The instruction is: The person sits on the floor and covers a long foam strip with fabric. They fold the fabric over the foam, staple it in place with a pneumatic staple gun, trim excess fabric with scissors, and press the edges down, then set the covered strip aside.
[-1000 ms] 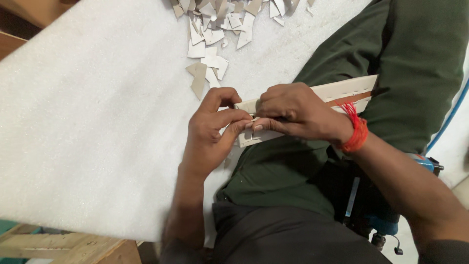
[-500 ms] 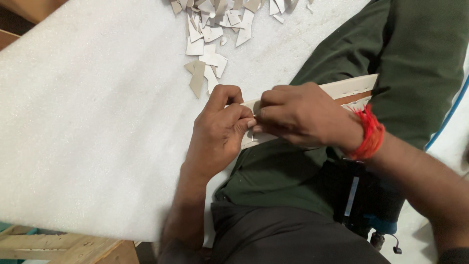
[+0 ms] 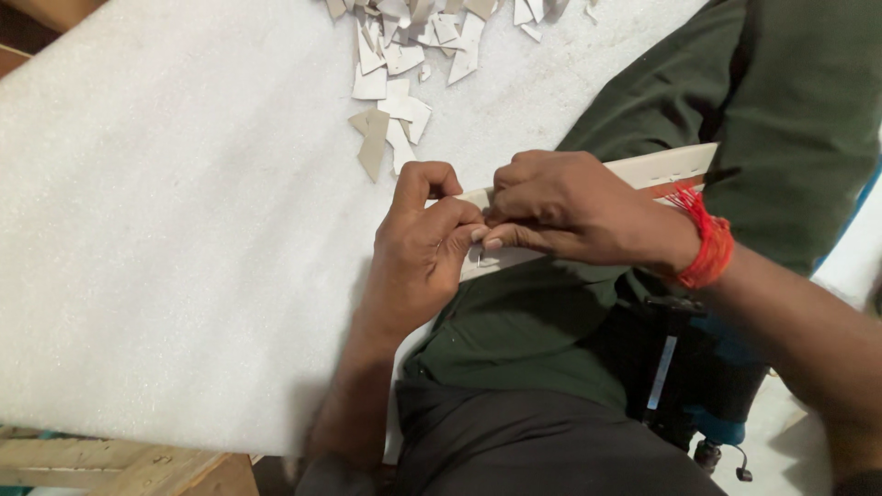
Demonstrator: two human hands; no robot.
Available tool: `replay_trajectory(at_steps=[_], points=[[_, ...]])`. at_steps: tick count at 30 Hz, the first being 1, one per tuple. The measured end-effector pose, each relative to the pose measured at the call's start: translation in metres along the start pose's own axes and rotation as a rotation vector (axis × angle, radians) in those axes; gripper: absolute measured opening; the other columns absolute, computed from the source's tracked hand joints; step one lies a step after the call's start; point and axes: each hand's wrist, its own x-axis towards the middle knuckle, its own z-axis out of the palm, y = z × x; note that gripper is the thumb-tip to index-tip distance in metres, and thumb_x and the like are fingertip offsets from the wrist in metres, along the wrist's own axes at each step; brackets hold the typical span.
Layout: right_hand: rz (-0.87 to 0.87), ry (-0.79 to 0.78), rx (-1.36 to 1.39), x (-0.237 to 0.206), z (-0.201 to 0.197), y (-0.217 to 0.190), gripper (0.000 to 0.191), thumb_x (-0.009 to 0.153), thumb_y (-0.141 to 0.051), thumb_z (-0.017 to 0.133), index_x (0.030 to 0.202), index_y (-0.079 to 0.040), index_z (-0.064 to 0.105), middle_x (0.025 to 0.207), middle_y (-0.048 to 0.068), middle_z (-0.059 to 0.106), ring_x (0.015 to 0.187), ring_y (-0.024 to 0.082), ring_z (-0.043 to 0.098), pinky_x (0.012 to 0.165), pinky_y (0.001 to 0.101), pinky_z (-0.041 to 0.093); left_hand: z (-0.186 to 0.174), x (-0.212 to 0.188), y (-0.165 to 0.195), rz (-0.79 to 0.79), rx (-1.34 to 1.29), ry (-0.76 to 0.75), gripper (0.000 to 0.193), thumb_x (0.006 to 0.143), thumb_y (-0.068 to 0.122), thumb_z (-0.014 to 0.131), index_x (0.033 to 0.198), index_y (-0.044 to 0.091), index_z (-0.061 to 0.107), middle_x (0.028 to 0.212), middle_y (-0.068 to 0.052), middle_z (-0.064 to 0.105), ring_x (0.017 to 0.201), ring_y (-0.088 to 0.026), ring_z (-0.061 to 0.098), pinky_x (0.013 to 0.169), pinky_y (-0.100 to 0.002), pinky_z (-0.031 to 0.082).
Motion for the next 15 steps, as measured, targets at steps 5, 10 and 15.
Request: replay_trajectory(at_steps=[5, 10, 15], points=[[-0.006, 0.050, 0.131, -0.003, 0.002, 0.005, 0.020, 0.096, -0.024, 0.072, 0.094, -0.004, 0.074, 0.083, 0.006, 0.063, 0.078, 0.020, 0.059, 0.068, 0.0361, 0.046, 0.020, -0.008, -0.010, -0.013, -0.200, 0.154, 0.031, 0.107, 0.022, 0.065, 0.132, 0.005, 0.059, 0.134, -0.016, 0.052, 0.119, -0.027, 0.063, 0.093, -0.028, 0.062], [-0.018, 0.049, 0.118, -0.004, 0.004, 0.009, 0.017, 0.097, -0.020, 0.069, 0.094, -0.003, 0.072, 0.083, 0.006, 0.062, 0.079, 0.021, 0.059, 0.069, 0.0363, 0.046, 0.043, -0.042, -0.004, 0.016, 0.108, 0.253, 0.062, 0.112, 0.033, 0.056, 0.163, 0.009, 0.028, 0.151, -0.025, 0.047, 0.134, -0.038, 0.059, 0.108, -0.042, 0.058], [-0.034, 0.030, 0.084, -0.005, 0.005, 0.017, 0.019, 0.098, -0.020, 0.069, 0.092, -0.002, 0.068, 0.085, 0.008, 0.061, 0.081, 0.023, 0.057, 0.071, 0.0376, 0.045, 0.049, -0.054, 0.008, -0.098, 0.399, 0.071, 0.077, 0.104, 0.045, 0.061, 0.163, 0.006, 0.030, 0.121, -0.022, 0.067, 0.095, -0.033, 0.073, 0.070, -0.040, 0.059]])
